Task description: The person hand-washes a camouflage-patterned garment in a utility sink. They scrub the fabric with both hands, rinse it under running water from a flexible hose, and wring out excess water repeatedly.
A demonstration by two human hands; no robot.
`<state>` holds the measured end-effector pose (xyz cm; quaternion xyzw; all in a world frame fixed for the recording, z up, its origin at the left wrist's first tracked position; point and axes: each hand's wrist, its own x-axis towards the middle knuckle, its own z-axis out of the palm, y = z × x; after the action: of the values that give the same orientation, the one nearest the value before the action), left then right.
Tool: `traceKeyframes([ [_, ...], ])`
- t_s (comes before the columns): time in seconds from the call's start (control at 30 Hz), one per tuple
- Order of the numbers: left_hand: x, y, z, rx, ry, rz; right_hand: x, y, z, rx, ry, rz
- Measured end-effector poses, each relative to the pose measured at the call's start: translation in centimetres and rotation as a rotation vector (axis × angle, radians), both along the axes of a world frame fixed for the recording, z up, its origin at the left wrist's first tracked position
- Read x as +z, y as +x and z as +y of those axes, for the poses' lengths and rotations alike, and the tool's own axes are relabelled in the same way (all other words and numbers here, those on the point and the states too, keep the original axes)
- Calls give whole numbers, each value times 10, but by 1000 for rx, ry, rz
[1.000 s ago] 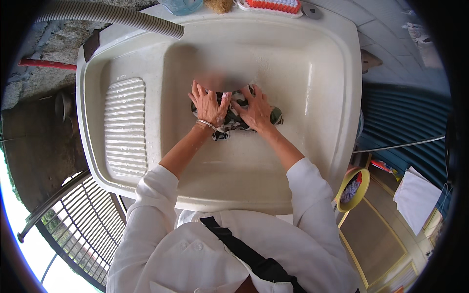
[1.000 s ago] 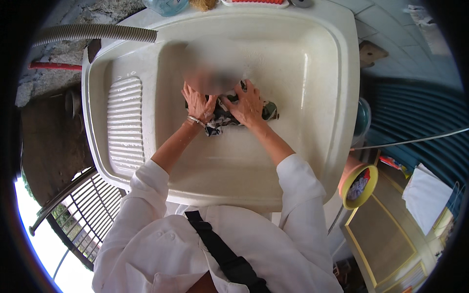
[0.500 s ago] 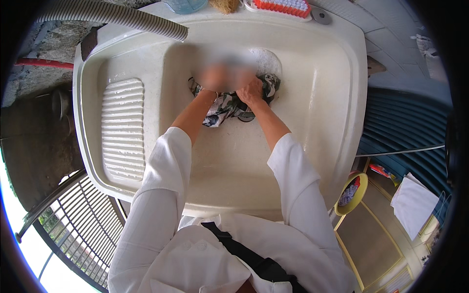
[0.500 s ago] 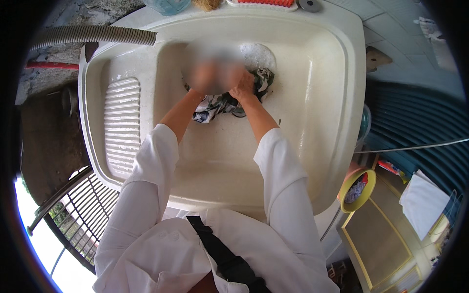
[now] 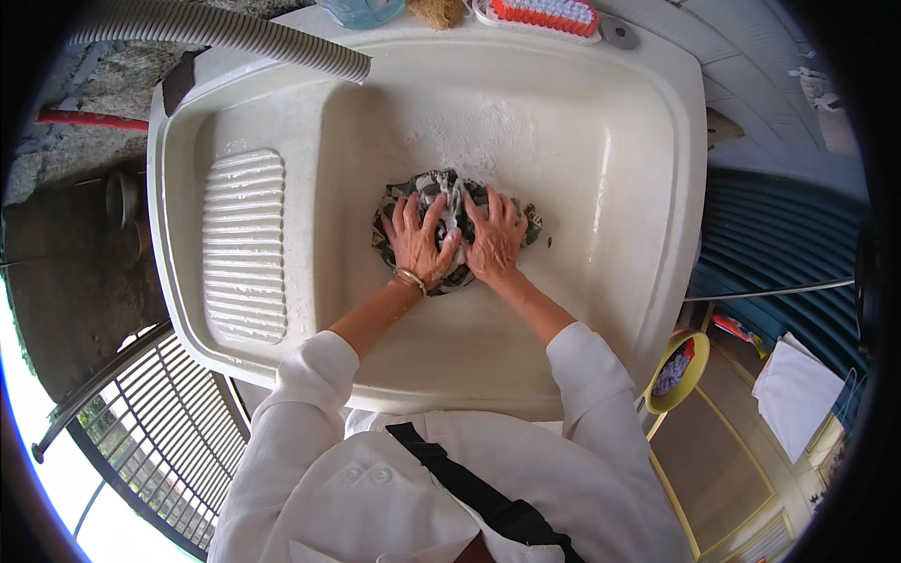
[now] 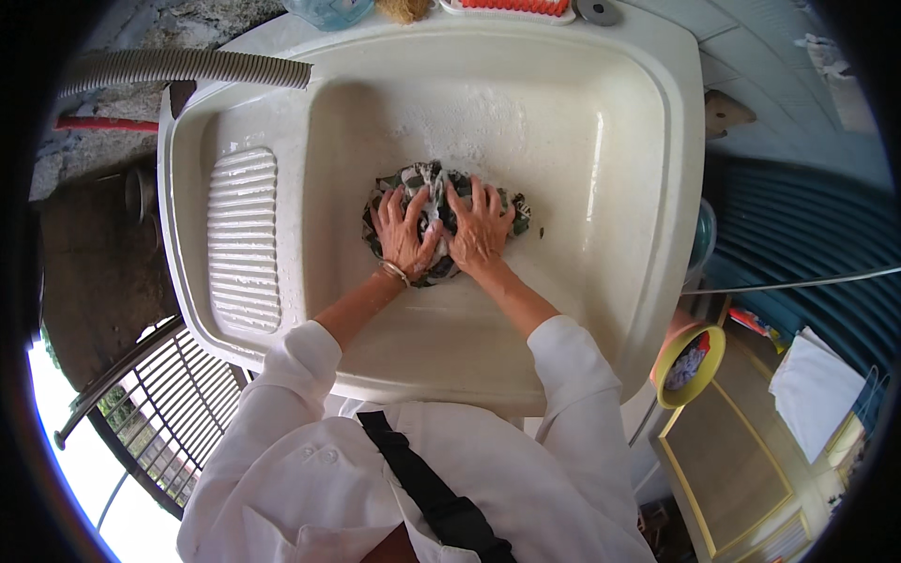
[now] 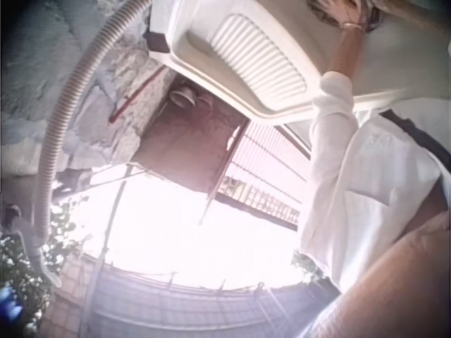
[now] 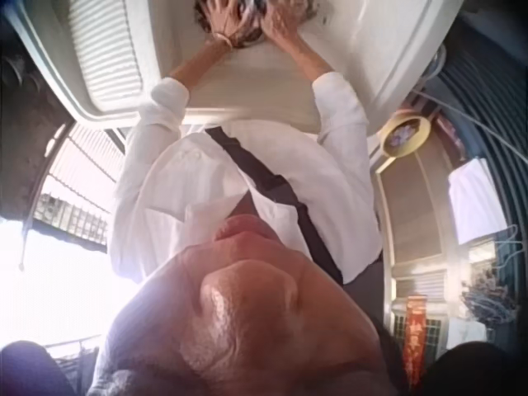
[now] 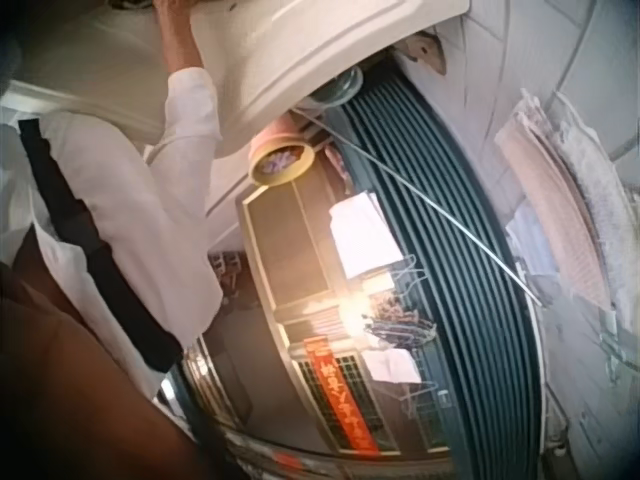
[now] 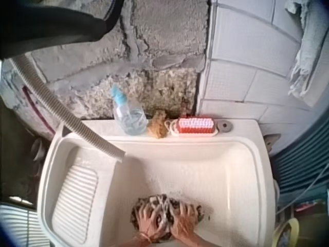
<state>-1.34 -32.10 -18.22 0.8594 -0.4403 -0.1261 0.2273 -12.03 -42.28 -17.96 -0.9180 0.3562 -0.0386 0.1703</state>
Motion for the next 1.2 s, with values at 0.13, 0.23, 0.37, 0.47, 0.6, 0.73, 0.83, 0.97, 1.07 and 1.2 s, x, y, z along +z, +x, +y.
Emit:
traceKeyframes([
  [0.13, -48, -34, 47, -124, -64, -16, -44, -36, 22, 130, -5, -79],
  [0.23, -70, -2, 8, -168, -16, 18, -75, -17, -9, 237, -42, 97],
  [0.37, -42, 70, -108, 38, 217, 38, -94, 35, -72, 33, -136, -233],
  [0.47, -25, 104, -146, 117, 318, 167, -53, 67, -123, -112, 520, -156],
  [0.6, 39, 74, -100, -553, -68, 78, -11, 62, -149, -238, 595, -212],
  [0.73, 56, 60, -70, -150, -259, -79, -5, 39, -83, -56, 46, 117],
  [0.83, 8, 31, -27, 68, -75, 116, 1, 12, -31, -42, 116, 42],
  [0.97, -30, -28, 45, -64, -148, 30, -23, -40, 35, 115, 15, -119],
  [1.07, -58, -23, 57, -148, -20, -50, -64, -50, 48, 140, -7, -167],
  [1.2, -69, 30, -15, -130, 291, -213, -88, 8, -16, 144, -185, -253],
])
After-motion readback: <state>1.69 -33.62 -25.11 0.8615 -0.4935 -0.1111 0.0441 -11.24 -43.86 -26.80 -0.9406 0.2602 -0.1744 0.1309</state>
